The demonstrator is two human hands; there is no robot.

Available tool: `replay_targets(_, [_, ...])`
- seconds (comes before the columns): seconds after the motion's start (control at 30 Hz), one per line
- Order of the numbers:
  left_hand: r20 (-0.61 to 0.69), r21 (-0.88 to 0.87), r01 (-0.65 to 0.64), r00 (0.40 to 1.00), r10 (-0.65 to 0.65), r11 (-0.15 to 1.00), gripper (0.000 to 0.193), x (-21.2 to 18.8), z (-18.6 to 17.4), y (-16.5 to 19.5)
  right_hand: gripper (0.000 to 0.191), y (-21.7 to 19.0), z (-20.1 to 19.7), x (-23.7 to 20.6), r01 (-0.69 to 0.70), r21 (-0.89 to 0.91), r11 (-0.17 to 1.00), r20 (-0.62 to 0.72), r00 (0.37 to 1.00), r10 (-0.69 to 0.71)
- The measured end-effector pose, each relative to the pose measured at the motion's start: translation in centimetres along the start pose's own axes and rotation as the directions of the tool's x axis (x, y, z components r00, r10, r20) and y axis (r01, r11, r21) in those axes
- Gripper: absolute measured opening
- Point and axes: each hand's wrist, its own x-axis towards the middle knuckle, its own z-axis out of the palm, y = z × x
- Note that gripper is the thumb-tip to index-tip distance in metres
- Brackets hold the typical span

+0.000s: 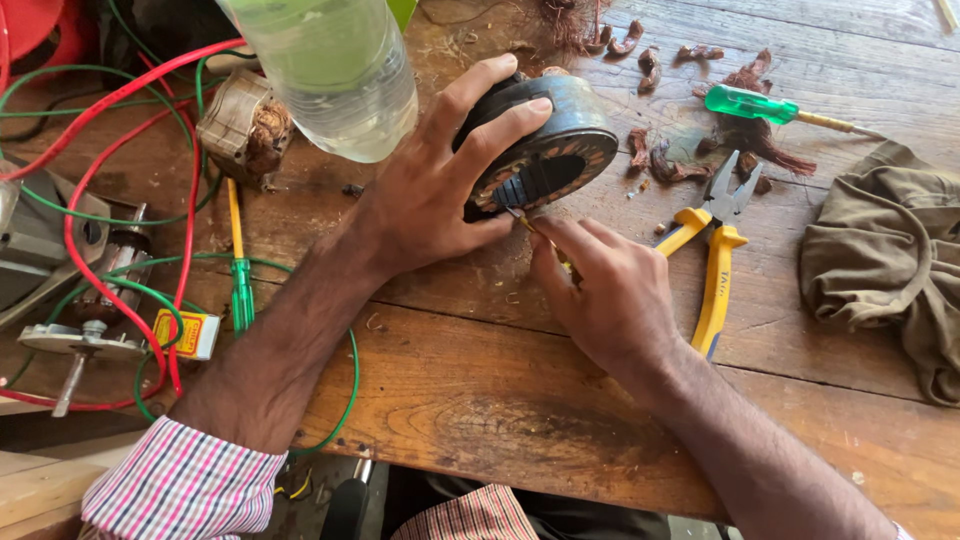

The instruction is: The person holds a motor stator on a wooden workbench and uses a screwdriver to pry and scrape burnt insulation and old winding material out of the stator slots, rotating the stator to work around it. Scraped debris accumulates on the bench beside the part.

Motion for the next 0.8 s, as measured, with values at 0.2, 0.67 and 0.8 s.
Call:
replay_targets(0.2, [0.003, -0.014, -0.002, 1.0, 0.002, 1.0, 0.102, 0.01, -0.01, 0.1, 0.02, 0.37, -0.29, 0.12, -0.041, 0.006, 0.999, 0.048, 0.998, 0.041])
replay_targets(0.67, [0.01, 0.003, -0.021, 1.0, 0.021, 1.0, 0.1, -0.13, 0.39, -0.34, 0.022, 0.15, -0.26, 0.1, -0.035, -0.029, 0.999, 0.046, 0.998, 0.036])
replay_targets(0.8, [0.012, 0.011, -0.017, 1.0, 0.017, 1.0, 0.104, -0.13, 0.22, -0.3, 0.023, 0.2, -0.49, 0.24, -0.052, -0.005, 0.999, 0.055, 0.997, 0.052])
